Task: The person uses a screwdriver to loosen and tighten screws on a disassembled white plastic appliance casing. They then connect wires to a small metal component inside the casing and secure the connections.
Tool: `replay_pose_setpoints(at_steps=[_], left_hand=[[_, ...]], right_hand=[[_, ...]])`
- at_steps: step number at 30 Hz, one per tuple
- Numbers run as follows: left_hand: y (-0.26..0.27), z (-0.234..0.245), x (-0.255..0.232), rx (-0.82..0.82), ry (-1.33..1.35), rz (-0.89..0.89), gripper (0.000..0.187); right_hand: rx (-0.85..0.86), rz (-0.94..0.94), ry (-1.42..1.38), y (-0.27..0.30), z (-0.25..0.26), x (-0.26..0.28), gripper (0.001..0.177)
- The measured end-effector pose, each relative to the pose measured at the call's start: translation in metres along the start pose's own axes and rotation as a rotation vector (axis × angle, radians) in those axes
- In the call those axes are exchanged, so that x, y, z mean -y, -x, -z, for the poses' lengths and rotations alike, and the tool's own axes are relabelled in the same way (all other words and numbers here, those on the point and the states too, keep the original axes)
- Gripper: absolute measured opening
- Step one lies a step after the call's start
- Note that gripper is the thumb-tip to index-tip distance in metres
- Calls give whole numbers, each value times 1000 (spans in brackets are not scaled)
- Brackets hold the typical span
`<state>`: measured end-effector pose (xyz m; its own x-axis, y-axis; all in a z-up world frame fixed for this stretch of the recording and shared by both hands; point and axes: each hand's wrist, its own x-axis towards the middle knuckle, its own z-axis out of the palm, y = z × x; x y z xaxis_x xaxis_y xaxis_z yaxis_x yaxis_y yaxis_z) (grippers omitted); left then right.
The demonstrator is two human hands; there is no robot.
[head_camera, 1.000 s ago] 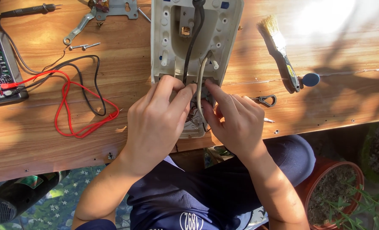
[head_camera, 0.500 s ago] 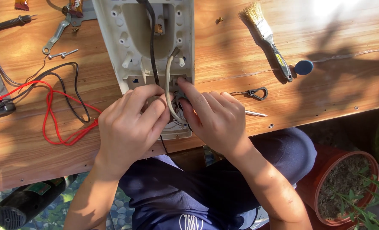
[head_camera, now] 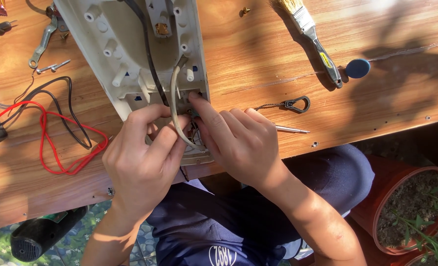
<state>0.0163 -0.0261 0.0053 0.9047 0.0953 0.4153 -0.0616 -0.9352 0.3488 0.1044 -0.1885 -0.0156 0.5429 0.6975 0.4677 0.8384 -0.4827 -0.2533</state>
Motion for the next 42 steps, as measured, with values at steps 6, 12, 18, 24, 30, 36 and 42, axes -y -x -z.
replay_pose_setpoints(at_steps=[6, 12, 18, 24, 30, 36, 42], left_hand=[[-3, 1, -1, 37, -19, 32, 15], [-3, 1, 1, 36, -52, 25, 17], [-1, 1, 2, 62, -63, 48, 14], [-2, 2, 1, 47, 32, 105, 5], [-6, 3, -3, 85, 4, 215, 23], [-17, 2, -10, 158, -46, 275, 13], [-17, -4, -10, 219, -11, 283, 19]], right_hand=[[7, 4, 9, -1, 1, 1, 27], [4, 8, 7, -2, 1, 1, 27], [16, 13, 23, -1, 1, 1, 27], [9, 9, 31, -1, 0, 1, 27], [-13, 2, -6, -4, 2, 2, 23], [-41, -8, -1, -3, 0, 0, 19], [-50, -8, 21, 1, -2, -4, 19]])
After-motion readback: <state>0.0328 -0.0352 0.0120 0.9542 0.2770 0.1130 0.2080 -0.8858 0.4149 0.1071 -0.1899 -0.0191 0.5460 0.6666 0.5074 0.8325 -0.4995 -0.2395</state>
